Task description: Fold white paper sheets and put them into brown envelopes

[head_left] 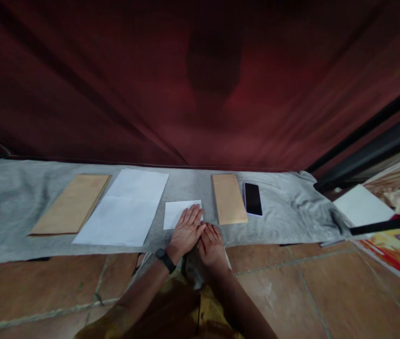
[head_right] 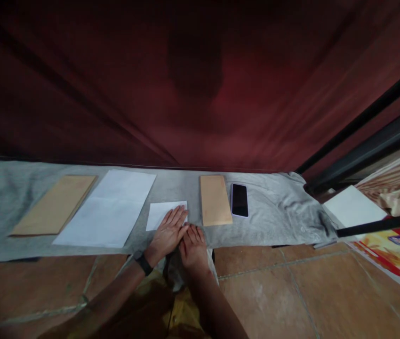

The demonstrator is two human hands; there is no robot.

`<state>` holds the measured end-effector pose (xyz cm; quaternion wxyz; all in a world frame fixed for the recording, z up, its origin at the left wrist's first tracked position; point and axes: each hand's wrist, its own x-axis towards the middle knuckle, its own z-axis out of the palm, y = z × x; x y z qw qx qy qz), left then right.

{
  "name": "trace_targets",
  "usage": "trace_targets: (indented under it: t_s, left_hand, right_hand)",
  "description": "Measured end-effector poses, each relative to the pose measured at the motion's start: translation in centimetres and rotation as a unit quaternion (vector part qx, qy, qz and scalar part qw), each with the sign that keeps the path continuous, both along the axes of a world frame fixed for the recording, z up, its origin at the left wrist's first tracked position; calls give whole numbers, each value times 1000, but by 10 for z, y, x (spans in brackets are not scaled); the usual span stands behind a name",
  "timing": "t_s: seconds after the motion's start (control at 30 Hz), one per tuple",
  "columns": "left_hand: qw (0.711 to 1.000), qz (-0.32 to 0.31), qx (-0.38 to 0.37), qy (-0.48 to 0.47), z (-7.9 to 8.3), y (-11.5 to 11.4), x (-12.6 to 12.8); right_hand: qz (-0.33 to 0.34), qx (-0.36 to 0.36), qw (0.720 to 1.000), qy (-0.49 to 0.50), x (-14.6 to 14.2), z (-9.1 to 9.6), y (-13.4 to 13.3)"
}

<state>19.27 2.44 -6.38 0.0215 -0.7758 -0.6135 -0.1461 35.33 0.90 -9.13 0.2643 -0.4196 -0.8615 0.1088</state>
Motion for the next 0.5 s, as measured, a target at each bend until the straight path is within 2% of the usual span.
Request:
trace_targets:
  t_s: [0.13,0.23,0.4,0.5]
  left_hand:
    - [999,-50,-9,4,-1,-23,-8]
    - [998,-65,-19,16,-2,-34,-11]
    - [997,-69,-26,23,-6,-35,-10]
    - [997,-71,-22,17,-10,-33,-9]
  right_hand:
    - [24,-8,1000,-2,6,1,0]
    - [32,-27,999,22,9,3,2]
    - [14,-72,993,88,8,15,13]
    - [42,-83,993,72,1,25,22]
